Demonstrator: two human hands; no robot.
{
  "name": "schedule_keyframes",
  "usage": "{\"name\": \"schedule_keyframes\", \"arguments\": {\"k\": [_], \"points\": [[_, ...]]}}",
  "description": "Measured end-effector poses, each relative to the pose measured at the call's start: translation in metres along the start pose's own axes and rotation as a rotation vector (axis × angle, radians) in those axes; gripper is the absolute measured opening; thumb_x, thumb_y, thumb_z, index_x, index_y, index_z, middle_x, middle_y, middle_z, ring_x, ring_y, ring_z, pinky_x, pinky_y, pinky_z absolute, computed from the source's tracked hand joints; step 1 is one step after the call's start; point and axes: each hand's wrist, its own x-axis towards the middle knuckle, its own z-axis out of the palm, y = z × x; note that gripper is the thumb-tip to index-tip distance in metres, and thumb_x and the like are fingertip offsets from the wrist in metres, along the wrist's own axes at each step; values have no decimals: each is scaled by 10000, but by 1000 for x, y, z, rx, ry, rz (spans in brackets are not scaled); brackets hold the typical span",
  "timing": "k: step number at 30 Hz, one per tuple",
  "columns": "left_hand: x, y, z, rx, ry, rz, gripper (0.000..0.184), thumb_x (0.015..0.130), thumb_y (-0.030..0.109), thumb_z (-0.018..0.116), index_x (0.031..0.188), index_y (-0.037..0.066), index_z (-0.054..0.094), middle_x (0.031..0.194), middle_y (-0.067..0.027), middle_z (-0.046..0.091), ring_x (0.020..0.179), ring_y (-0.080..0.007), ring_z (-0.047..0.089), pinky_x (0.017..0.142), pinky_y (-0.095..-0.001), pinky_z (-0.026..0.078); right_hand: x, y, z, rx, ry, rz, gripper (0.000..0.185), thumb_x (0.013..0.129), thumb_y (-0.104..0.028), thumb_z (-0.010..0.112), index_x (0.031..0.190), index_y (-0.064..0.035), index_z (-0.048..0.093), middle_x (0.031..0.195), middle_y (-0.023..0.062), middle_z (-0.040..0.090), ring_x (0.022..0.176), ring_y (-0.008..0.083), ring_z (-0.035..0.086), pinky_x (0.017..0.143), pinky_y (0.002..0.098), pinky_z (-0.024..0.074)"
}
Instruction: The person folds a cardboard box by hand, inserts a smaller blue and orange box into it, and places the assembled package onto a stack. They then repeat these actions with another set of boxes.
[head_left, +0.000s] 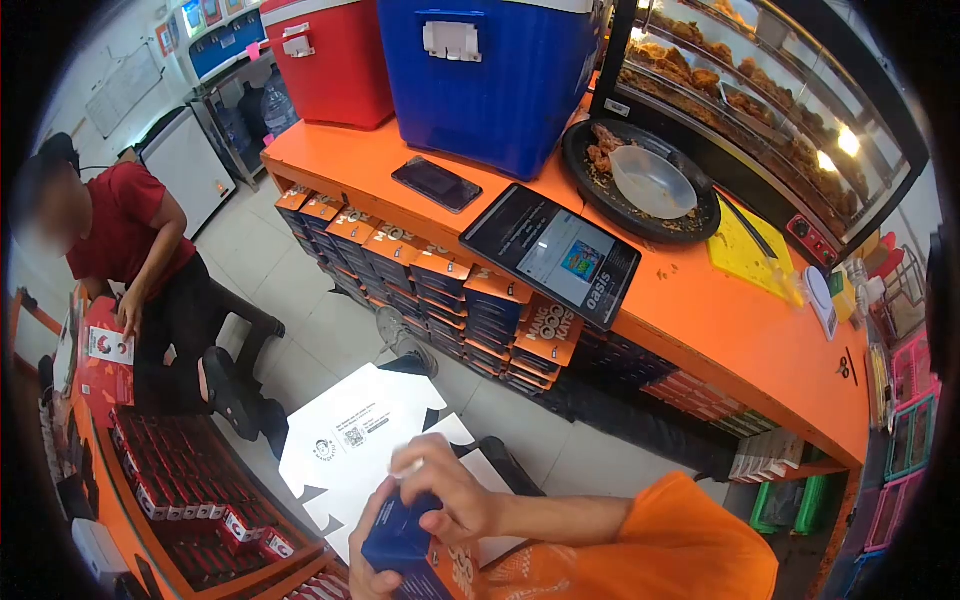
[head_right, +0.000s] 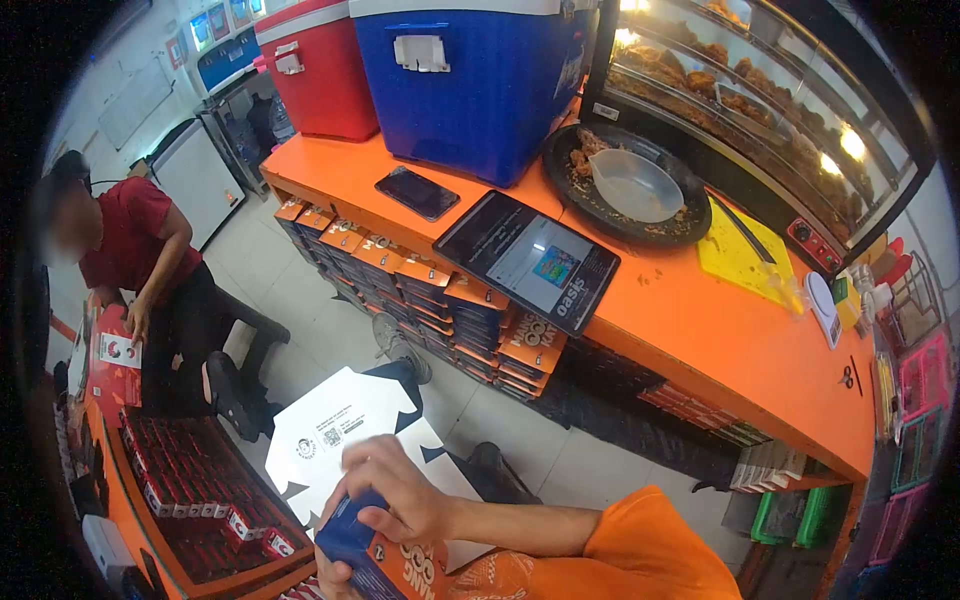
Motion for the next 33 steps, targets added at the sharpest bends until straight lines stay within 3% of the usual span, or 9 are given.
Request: {"name": "schedule_keyframes", "arguments": {"k": [1, 3, 5, 9, 14, 16, 18, 23, 33], "points": [[2, -10, -2, 66, 27, 182, 772, 802, 371, 726, 1342, -50, 368, 1256, -207, 511, 1150, -293, 563, 1012, -427, 449, -3, 10, 0, -65, -18, -2, 450, 958, -379, 556, 1204, -22, 435, 1256, 214, 436, 1172, 311, 442, 1032, 454, 308], [2, -18, -9, 141, 97, 399, 807, 825, 434, 698, 1365, -47, 339, 1330, -217, 463, 1202, -309, 524, 1060, -444, 400, -8, 16, 0, -53, -72, 126, 513, 945, -388, 577, 1255, -26, 386, 1276, 204, 429, 1198, 317, 436, 1043, 441, 314], [-9, -13, -23, 123, 206, 374, 838, 813, 442, 705, 1381, -37, 317, 1342, -218, 448, 1216, -307, 511, 1063, -444, 396, -15, 17, -5, 304, -406, 641, 667, 918, -354, 639, 1374, -37, 268, 1337, 164, 400, 1252, 269, 416, 1057, 382, 340], [-36, 20, -54, 135, 420, 319, 903, 789, 458, 721, 1412, -18, 274, 1368, -221, 420, 1242, -305, 485, 1069, -445, 388, -37, 23, 1, 913, -418, 896, 603, 924, -199, 646, 1396, -50, 301, 1343, 113, 410, 1244, 177, 423, 1037, 336, 370], [-29, 26, -75, 314, 595, 202, 987, 758, 478, 740, 1452, 6, 220, 1400, -225, 385, 1276, -303, 452, 1076, -445, 379, -17, 45, -28, 669, -139, 736, 513, 948, -242, 620, 1365, -36, 404, 1371, 126, 408, 1279, 209, 409, 1050, 358, 359], [-14, 17, -52, 622, 400, 337, 784, 782, 77, 638, 1470, 69, 262, 1427, -142, 353, 1305, -279, 409, 1096, -397, 349, -12, 43, -30, 536, -106, 586, 490, 962, -281, 598, 1355, -38, 436, 1374, 138, 414, 1288, 229, 407, 1056, 372, 352], [0, -1, -42, 753, 531, 427, 720, 837, 178, 644, 1456, 85, 289, 1357, -133, 400, 1235, -259, 447, 1057, -350, 362, -4, 34, -24, 64, -166, 279, 431, 986, -314, 543, 1335, -66, 492, 1363, 176, 431, 1297, 299, 415, 1075, 375, 328], [22, -36, -36, 456, 757, 615, 592, 795, 484, 752, 1127, 89, 461, 1065, -80, 490, 1028, -203, 569, 854, -317, 518, -16, 34, -11, 94, -73, 455, 345, 947, -336, 568, 1163, -70, 521, 1145, 134, 465, 1107, 263, 466, 971, 345, 373], [23, -22, -35, 499, 672, 497, 484, 767, 392, 703, 1048, 79, 464, 1027, -80, 451, 1004, -198, 513, 875, -337, 452, -19, 28, -18, 113, -11, 509, 370, 854, -234, 662, 1122, -50, 485, 1033, 103, 477, 965, 203, 495, 861, 317, 411]]}}
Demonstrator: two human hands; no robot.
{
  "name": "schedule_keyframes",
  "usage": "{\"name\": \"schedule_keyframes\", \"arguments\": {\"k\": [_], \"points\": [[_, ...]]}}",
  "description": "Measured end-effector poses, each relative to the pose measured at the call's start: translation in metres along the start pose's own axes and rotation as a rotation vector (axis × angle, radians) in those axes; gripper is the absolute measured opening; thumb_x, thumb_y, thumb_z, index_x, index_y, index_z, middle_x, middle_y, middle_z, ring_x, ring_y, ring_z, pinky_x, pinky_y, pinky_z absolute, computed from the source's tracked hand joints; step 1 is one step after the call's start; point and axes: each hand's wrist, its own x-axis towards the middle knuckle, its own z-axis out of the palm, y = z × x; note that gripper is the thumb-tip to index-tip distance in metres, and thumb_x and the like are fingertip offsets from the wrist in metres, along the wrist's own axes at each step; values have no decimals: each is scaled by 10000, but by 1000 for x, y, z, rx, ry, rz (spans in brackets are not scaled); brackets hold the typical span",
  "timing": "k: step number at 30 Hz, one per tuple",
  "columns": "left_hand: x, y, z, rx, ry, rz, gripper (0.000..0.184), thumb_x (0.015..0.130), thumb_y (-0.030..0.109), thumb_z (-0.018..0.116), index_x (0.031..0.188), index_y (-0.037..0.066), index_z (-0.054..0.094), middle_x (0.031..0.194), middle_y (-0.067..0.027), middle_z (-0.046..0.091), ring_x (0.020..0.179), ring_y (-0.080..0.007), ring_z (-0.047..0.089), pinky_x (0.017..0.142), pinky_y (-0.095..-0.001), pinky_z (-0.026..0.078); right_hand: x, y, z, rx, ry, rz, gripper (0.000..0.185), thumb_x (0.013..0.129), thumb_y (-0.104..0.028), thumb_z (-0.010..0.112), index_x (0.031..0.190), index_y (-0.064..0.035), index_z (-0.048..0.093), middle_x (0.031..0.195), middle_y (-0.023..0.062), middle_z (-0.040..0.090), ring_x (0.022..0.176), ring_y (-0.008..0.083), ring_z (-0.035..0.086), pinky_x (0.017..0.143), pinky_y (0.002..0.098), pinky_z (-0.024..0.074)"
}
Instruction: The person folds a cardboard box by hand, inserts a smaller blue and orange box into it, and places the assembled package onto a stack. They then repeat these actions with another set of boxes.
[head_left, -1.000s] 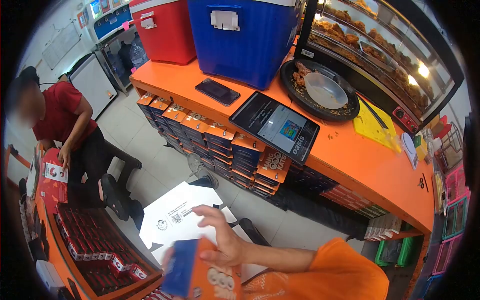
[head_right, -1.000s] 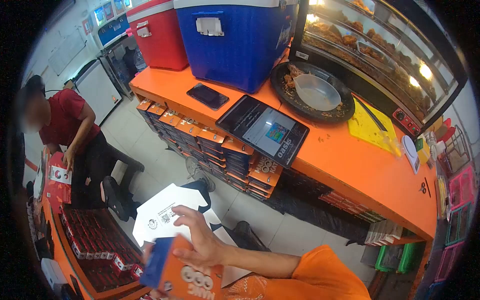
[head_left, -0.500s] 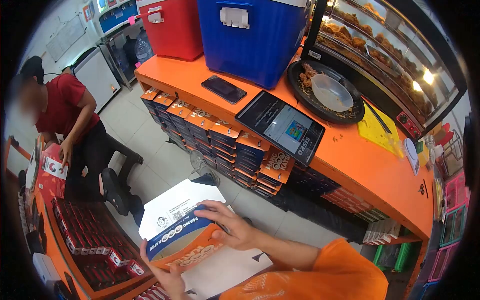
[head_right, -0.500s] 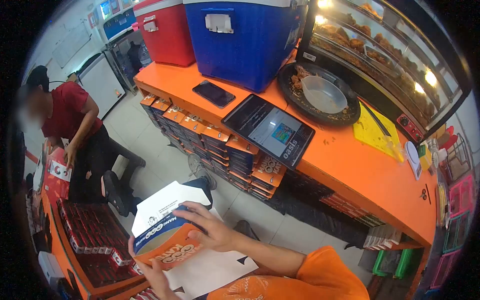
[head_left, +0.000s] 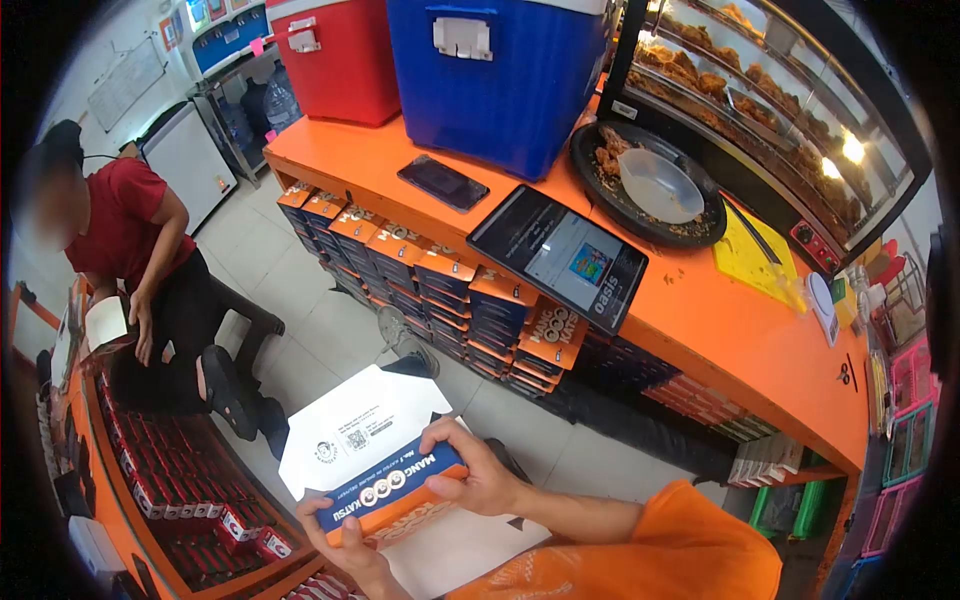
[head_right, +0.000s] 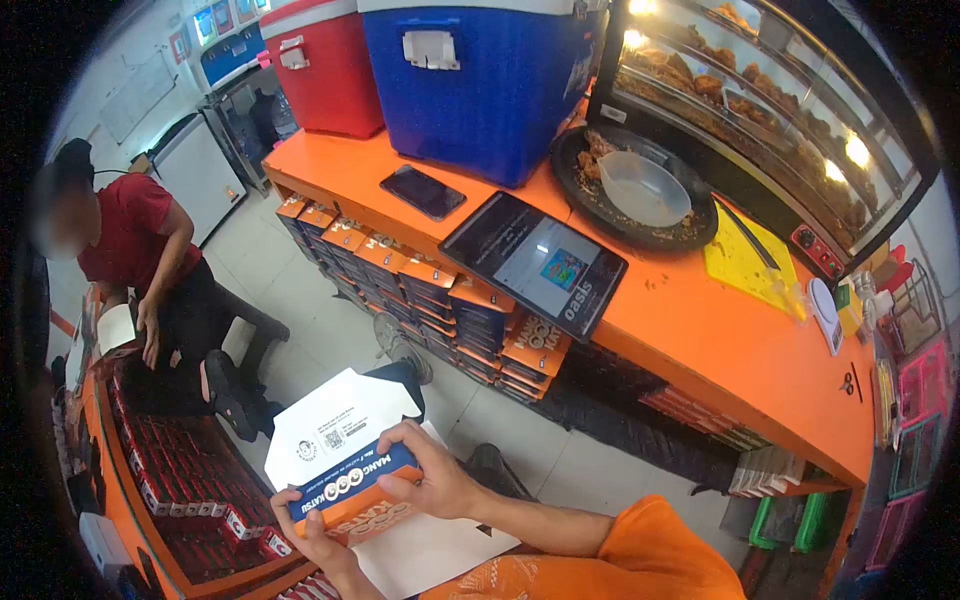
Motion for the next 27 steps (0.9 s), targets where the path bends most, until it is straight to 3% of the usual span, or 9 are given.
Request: {"name": "schedule_keyframes", "arguments": {"k": [3, 7, 9, 12, 14, 17, 21, 25, 27], "points": [[-2, -3, 5, -28, 4, -55, 410, 715, 247, 620, 1058, 80, 471, 1029, -68, 446, 995, -201, 491, 883, -328, 411, -12, -5, -10, -24, -7, 67, 420, 809, -186, 711, 1133, -48, 483, 1112, 94, 467, 1045, 190, 464, 952, 306, 368], [-4, -5, 20, 21, -237, -136, 600, 815, 355, 603, 1275, 14, 425, 1135, -114, 489, 1030, -219, 494, 918, -351, 376, -41, -5, -41, -28, 240, 124, 419, 841, -238, 716, 1147, -59, 493, 1105, 68, 490, 1038, 151, 499, 906, 295, 410], [-8, 1, 36, 345, -315, -56, 768, 872, 459, 588, 1419, -8, 319, 1336, -198, 432, 1290, -347, 385, 1043, -470, 299, -59, 6, -73, 145, 537, 221, 336, 924, -265, 628, 1155, -63, 491, 1071, 53, 530, 997, 138, 532, 880, 291, 448], [-22, -16, 58, 851, -369, 173, 830, 842, 469, 635, 1435, -8, 303, 1452, -257, 325, 1380, -457, 248, 1107, -558, 213, -99, 41, -128, 566, 906, 429, 348, 1008, -303, 487, 1241, -45, 473, 1192, 92, 568, 1112, 203, 564, 960, 374, 475], [-37, -19, 75, 1014, -567, 229, 930, 767, 436, 723, 1450, -13, 277, 1504, -273, 240, 1402, -505, 152, 1133, -603, 119, -127, 58, -145, 552, 843, 489, 367, 1005, -287, 487, 1271, -37, 460, 1238, 102, 557, 1142, 224, 556, 978, 404, 467], [-63, -28, 91, 953, -586, 195, 962, 747, 440, 736, 1451, -22, 272, 1512, -306, 199, 1401, -530, 132, 1115, -643, 114, -134, 61, -156, 536, 720, 527, 439, 981, -234, 510, 1352, -18, 416, 1337, 121, 519, 1213, 274, 529, 1031, 484, 429], [-76, -40, 101, 934, -593, 247, 950, 721, 370, 762, 1444, -20, 285, 1499, -340, 185, 1398, -541, 127, 1106, -664, 110, -109, 102, -178, 693, 924, 324, 465, 936, -304, 603, 1317, -80, 457, 1323, 125, 514, 1209, 273, 521, 1008, 473, 445], [-70, -37, 90, 971, -618, 227, 876, 706, 212, 746, 1428, -21, 307, 1474, -352, 221, 1347, -493, 277, 1080, -560, 275, -74, 144, -196, 381, 1046, 471, 387, 970, -338, 572, 1235, -76, 467, 1164, 83, 549, 1031, 203, 566, 866, 379, 479], [-61, -28, 70, 891, -571, 156, 814, 708, 158, 728, 1405, -17, 348, 1451, -345, 287, 1304, -447, 402, 1036, -512, 386, -66, 156, -201, -180, 1055, 661, 407, 971, -332, 578, 1243, -58, 451, 1150, 88, 548, 1020, 165, 551, 855, 348, 469]]}}
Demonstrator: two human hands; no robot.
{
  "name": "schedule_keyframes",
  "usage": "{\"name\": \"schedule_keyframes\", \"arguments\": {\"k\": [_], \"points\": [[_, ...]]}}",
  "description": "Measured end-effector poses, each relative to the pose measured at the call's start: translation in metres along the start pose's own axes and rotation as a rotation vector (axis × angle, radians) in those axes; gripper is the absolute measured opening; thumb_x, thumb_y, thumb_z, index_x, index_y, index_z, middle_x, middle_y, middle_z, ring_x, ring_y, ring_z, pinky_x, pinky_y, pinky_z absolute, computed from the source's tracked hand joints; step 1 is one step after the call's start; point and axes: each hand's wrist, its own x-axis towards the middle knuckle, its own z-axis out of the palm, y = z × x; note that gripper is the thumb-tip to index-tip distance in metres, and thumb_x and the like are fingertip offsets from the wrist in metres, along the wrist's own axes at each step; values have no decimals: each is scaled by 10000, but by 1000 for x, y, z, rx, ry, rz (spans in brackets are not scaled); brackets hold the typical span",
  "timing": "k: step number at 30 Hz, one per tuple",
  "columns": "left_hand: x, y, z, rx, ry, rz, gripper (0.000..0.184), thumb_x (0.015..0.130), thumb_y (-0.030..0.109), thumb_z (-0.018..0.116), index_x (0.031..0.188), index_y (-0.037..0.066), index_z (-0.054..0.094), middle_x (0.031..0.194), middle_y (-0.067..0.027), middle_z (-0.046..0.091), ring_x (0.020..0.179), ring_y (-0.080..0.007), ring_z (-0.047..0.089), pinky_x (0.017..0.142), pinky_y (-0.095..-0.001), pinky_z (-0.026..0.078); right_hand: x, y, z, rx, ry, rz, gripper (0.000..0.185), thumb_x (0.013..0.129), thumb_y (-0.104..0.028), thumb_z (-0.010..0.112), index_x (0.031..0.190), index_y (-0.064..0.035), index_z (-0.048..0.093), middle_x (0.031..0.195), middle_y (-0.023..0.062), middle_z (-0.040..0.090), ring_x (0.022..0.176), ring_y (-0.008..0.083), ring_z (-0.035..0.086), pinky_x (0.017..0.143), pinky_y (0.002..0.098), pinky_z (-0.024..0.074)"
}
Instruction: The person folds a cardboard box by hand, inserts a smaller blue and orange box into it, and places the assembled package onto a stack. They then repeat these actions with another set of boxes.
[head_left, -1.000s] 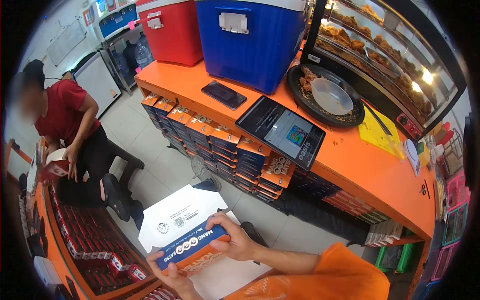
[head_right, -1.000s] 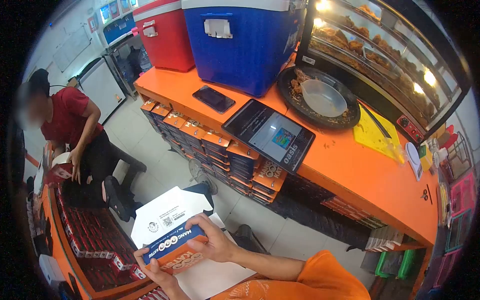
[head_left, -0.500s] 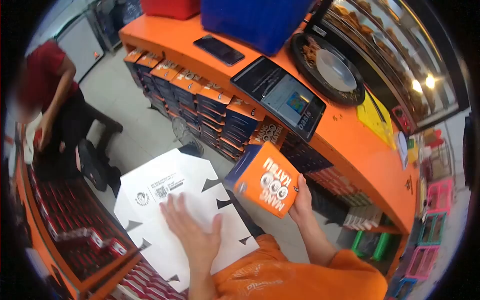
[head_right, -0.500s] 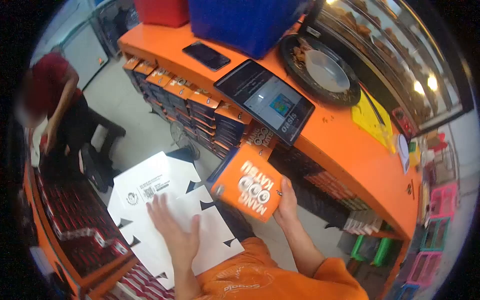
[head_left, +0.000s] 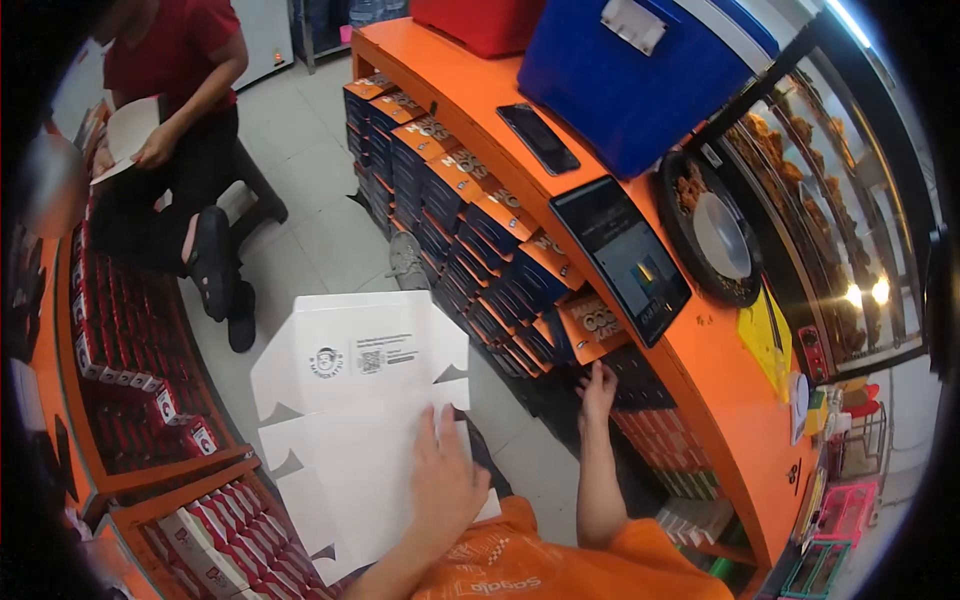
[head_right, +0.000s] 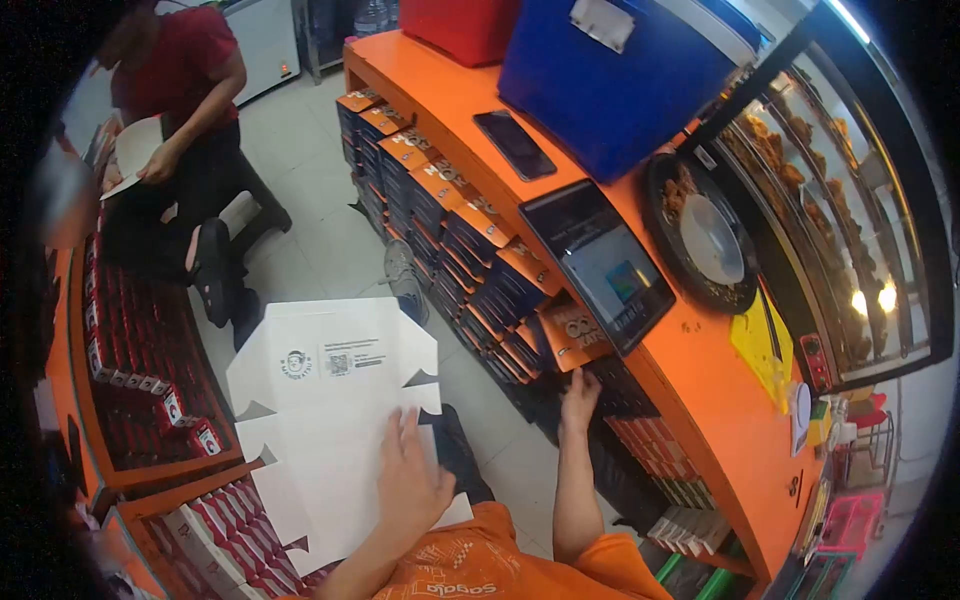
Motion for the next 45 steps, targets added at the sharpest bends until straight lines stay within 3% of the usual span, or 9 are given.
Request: {"name": "schedule_keyframes", "arguments": {"k": [2, 8, 13, 16, 20, 30, 38, 40, 45], "points": [[-13, -15, -18, -227, -43, -276, 497, 778, 129, 671, 1229, -10, 518, 1191, -285, 580, 1002, -380, 624, 813, -459, 519, -12, 11, -2, -128, 96, -195, 346, 963, -253, 594, 1206, -40, 470, 1094, 83, 564, 968, 134, 552, 815, 306, 464], [-9, -41, -57, -657, -152, -389, 214, 941, 157, 583, 868, -43, 562, 504, -57, 535, 442, -186, 576, 446, -344, 461, -148, -25, 11, 44, -714, -183, 157, 903, -70, 603, 1050, -20, 579, 920, 57, 627, 855, 126, 592, 765, 268, 474], [8, -20, -74, -1146, 313, -402, 245, 1026, 170, 429, 1185, 3, 509, 900, -45, 573, 663, -72, 522, 592, -215, 439, -227, -78, 16, 553, -1458, -321, 575, 757, -150, 819, 1232, 0, 534, 1195, 139, 533, 951, 188, 584, 803, 320, 477], [19, -34, -66, -835, 407, -106, 276, 1016, 148, 436, 1234, -17, 476, 973, -57, 576, 775, -108, 570, 716, -233, 481, -241, -122, 29, 10, -982, -1161, 470, 726, -105, 806, 1150, -11, 627, 1105, 122, 613, 792, 218, 649, 626, 302, 526], [14, 5, -85, -939, 338, -115, 422, 940, 17, 526, 1322, -49, 360, 1103, -110, 573, 963, -168, 601, 837, -270, 492, -238, -157, 33, -59, -841, -1411, 376, 730, -70, 777, 1087, -21, 667, 1021, 102, 643, 743, 249, 663, 613, 313, 547], [5, 29, -109, -163, -151, 294, 584, 763, 134, 733, 1234, -52, 443, 815, -204, 597, 780, -456, 612, 720, -425, 510, -225, -166, 33, -57, -1217, -373, 313, 773, -83, 802, 878, -3, 518, 1097, 106, 570, 789, 142, 620, 621, 249, 515], [-18, 17, -148, -333, 176, 367, 215, 897, 176, 622, 833, -29, 630, 631, -132, 576, 531, -245, 554, 516, -344, 421, -249, -179, 56, 663, -716, -603, 475, 854, -283, 750, 1203, -29, 553, 763, 17, 526, 628, 99, 459, 547, 254, 404], [-23, 7, -158, -443, 62, 103, 328, 895, 179, 638, 649, -4, 521, 529, -47, 435, 473, -130, 384, 452, -302, 307, -220, -194, 32, -127, -1140, -831, 448, 829, -254, 756, 1216, -91, 599, 737, 47, 605, 598, 118, 581, 523, 280, 444], [-18, 1, -153, -619, -33, 23, 411, 856, 187, 663, 575, 55, 393, 516, -4, 330, 498, -89, 277, 450, -278, 220, -243, -189, 44, -128, -1083, -1234, 286, 800, -262, 770, 1017, -103, 673, 731, 45, 604, 607, 229, 607, 513, 321, 481]]}}
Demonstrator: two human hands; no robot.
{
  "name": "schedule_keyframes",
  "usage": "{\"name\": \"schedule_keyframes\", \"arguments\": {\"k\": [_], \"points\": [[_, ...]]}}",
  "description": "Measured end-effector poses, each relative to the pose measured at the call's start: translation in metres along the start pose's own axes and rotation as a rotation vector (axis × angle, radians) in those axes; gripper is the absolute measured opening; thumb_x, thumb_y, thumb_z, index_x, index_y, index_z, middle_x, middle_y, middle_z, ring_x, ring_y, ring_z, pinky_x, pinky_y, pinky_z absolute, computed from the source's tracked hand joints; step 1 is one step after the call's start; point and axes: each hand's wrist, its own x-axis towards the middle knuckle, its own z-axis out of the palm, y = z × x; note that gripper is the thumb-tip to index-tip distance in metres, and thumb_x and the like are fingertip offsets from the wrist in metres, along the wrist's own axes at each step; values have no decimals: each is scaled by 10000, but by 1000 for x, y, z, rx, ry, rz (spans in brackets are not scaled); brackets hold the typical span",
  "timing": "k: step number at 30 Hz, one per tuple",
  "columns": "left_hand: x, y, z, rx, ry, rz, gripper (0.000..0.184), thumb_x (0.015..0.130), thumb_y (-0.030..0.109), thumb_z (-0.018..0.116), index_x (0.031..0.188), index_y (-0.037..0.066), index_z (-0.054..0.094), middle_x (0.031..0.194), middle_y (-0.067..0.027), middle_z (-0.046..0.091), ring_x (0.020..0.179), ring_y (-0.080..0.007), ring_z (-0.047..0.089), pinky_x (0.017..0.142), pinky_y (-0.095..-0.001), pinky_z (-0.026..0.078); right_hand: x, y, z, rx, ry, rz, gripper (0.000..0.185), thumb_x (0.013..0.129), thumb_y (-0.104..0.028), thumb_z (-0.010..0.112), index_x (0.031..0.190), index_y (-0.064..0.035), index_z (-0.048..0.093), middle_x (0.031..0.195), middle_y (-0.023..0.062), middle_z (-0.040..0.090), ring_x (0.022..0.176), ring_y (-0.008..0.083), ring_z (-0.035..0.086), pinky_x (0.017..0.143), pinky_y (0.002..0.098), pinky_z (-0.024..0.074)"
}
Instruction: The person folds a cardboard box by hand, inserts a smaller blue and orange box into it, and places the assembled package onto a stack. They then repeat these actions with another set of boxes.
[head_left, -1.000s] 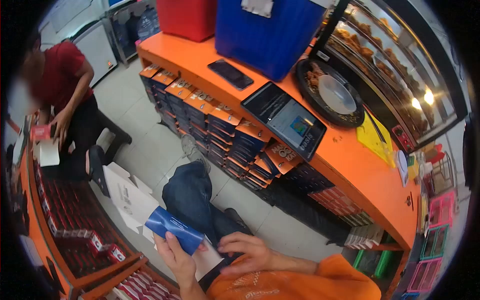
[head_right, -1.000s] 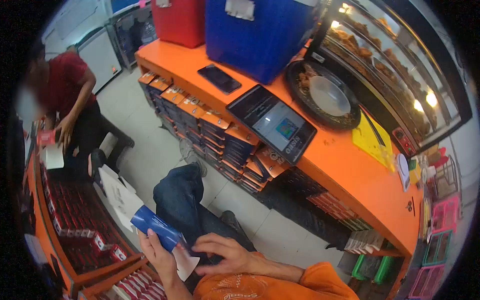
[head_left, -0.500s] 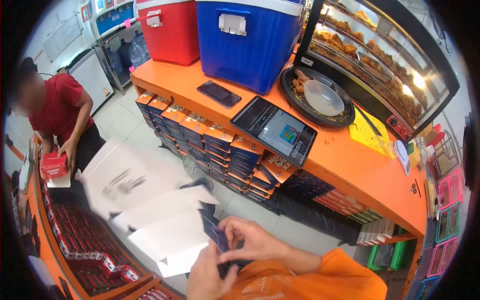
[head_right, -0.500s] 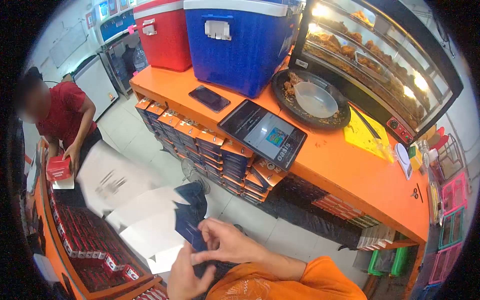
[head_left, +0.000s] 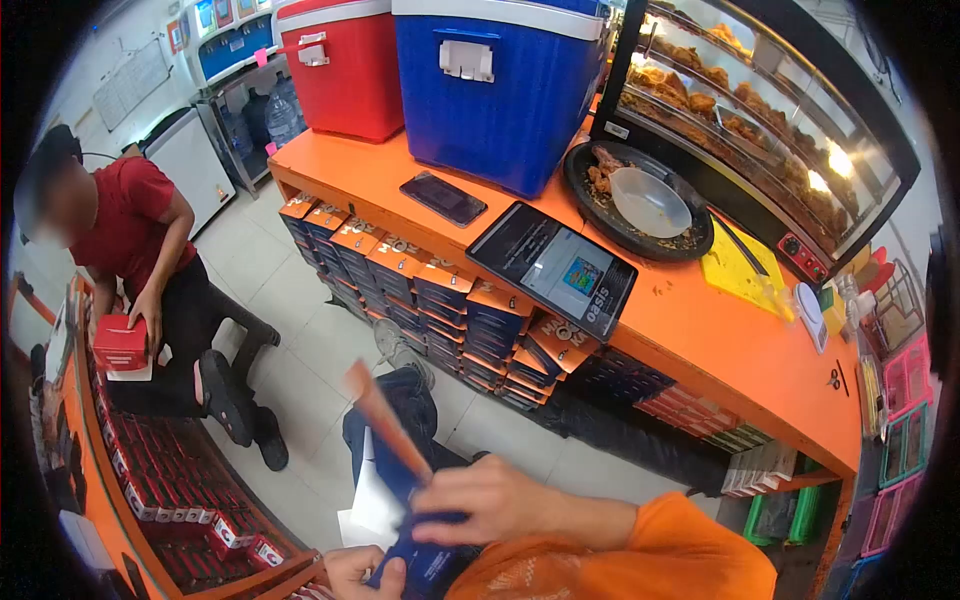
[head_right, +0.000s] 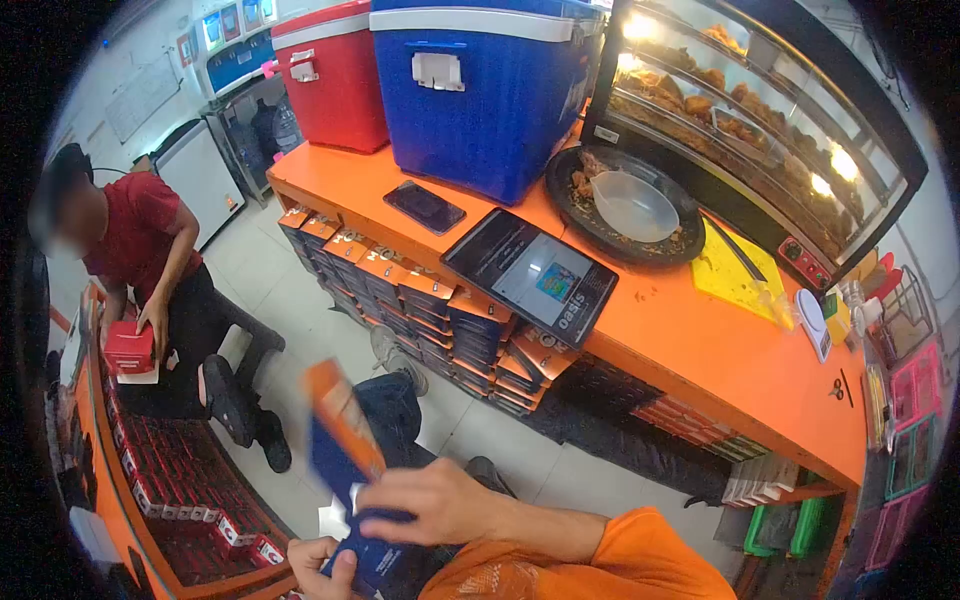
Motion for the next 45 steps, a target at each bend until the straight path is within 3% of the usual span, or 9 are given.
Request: {"name": "schedule_keyframes", "arguments": {"k": [9, 12, 17, 21, 26, 31, 33, 37, 45], "points": [[6, -13, -15, -61, -95, 434, 348, 765, 128, 716, 572, 8, 452, 521, -76, 431, 438, -210, 398, 453, -305, 292, 1, -18, -17, -270, -401, -97, 643, 712, -391, 792, 1231, -93, 556, 989, 116, 567, 904, 277, 626, 661, 364, 512], [4, 11, -48, 86, -247, 531, 202, 777, 90, 747, 864, -49, 628, 719, -163, 639, 603, -254, 598, 567, -327, 458, -2, 16, -37, -16, -353, -88, 722, 664, -399, 818, 1247, -75, 541, 1039, 113, 576, 922, 297, 609, 709, 375, 508], [-40, 3, -78, 156, -127, 356, 217, 802, 71, 741, 929, -70, 635, 754, -154, 656, 635, -226, 607, 577, -314, 465, 8, 31, -60, -439, 31, 116, 880, 618, -532, 808, 1335, -96, 544, 1333, 152, 521, 1177, 348, 507, 976, 418, 402], [-25, 32, -40, 184, -202, -42, 169, 831, 64, 700, 924, -65, 641, 766, -139, 666, 674, -163, 611, 583, -282, 466, 15, 0, 16, -17, -83, -268, 715, 794, -564, 678, 1353, -140, 538, 1393, 117, 486, 1311, 356, 413, 1051, 538, 300], [-28, -12, -31, -158, -170, -193, 132, 868, 58, 647, 920, -63, 652, 779, -106, 667, 694, -145, 607, 591, -272, 471, 10, -13, 46, 387, 161, -196, 290, 778, -270, 782, 967, -96, 646, 862, 40, 458, 898, 243, 461, 806, 404, 333], [-36, -36, -40, -100, -156, -303, 125, 880, 51, 626, 915, -66, 652, 775, -91, 661, 691, -149, 605, 591, -273, 470, 19, -7, 8, 643, 24, -252, 167, 758, -205, 775, 831, -126, 647, 925, 34, 495, 1017, 282, 475, 905, 422, 335], [-29, -34, -39, -95, -126, -316, 110, 888, 39, 609, 897, -64, 645, 776, -65, 652, 696, -143, 590, 610, -266, 470, 20, -16, 11, 507, -291, -409, 145, 726, -154, 744, 828, -133, 643, 986, 43, 522, 1105, 301, 474, 966, 455, 330], [-24, -34, -38, -73, -270, -370, 98, 884, 45, 631, 873, -52, 643, 793, -56, 656, 721, -136, 577, 660, -254, 475, 3, -17, 36, -7, -164, -200, 85, 840, -182, 635, 873, -106, 613, 1092, 93, 544, 1171, 332, 492, 1062, 531, 303], [-31, -15, -28, 15, -120, -313, 101, 890, 22, 638, 948, -48, 683, 807, -66, 668, 670, -123, 571, 597, -268, 463, 7, -25, 17, -126, -484, -129, 142, 830, -206, 630, 949, -130, 644, 941, 63, 568, 894, 220, 540, 955, 435, 356]]}}
